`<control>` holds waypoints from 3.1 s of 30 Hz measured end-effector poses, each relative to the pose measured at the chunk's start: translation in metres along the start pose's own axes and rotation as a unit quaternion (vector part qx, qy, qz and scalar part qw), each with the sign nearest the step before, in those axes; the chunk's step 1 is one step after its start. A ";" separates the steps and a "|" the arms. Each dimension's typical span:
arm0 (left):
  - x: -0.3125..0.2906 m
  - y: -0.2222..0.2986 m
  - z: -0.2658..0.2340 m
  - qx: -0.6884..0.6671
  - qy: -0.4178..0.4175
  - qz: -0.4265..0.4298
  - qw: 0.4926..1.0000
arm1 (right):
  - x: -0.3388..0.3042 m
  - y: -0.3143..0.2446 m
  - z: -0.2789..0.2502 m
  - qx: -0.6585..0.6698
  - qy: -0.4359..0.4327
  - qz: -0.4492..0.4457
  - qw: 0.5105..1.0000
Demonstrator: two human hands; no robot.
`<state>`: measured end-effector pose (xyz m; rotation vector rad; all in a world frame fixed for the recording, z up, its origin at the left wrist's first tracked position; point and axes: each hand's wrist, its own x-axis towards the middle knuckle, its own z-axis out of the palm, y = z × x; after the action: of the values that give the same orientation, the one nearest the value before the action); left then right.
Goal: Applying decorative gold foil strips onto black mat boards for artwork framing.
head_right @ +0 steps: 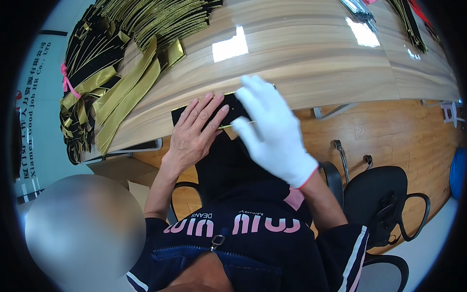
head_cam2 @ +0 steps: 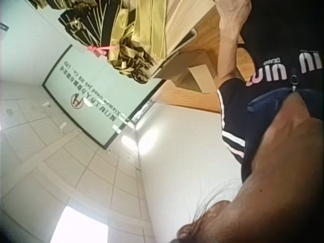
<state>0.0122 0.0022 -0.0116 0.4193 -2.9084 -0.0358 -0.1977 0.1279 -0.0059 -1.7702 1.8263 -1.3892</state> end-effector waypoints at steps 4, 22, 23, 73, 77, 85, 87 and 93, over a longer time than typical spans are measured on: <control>0.002 0.000 -0.002 0.025 0.007 0.008 1.000 | -0.007 0.029 -0.055 -0.065 0.068 0.016 0.995; 0.000 -0.002 0.002 0.039 0.022 0.018 0.999 | -0.003 0.075 -0.040 -0.226 -0.018 -0.271 0.935; 0.000 -0.003 0.003 0.043 0.026 0.021 0.999 | -0.002 0.075 -0.041 -0.230 -0.020 -0.275 0.933; -0.031 -0.021 -0.089 0.005 0.454 -0.109 0.884 | 0.167 0.010 -0.087 -0.157 0.079 -0.249 0.952; -0.044 -0.022 -0.078 0.034 0.449 -0.109 0.886 | 0.292 -0.029 -0.078 -0.108 0.189 -0.269 0.938; -0.057 -0.018 -0.035 -0.016 0.437 -0.160 0.885 | 0.455 -0.004 -0.029 -0.211 0.100 -0.394 0.889; -0.066 -0.023 -0.027 -0.025 0.429 -0.182 0.884 | 0.446 0.003 -0.020 -0.202 0.101 -0.351 0.909; -0.076 -0.035 -0.018 -0.011 0.417 -0.235 0.878 | 0.373 -0.033 0.004 -0.127 0.071 -0.388 0.910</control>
<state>0.0971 -0.0096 -0.0102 0.8700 -1.9088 0.0334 -0.2609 -0.1937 0.1750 -2.7965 1.4542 -1.6007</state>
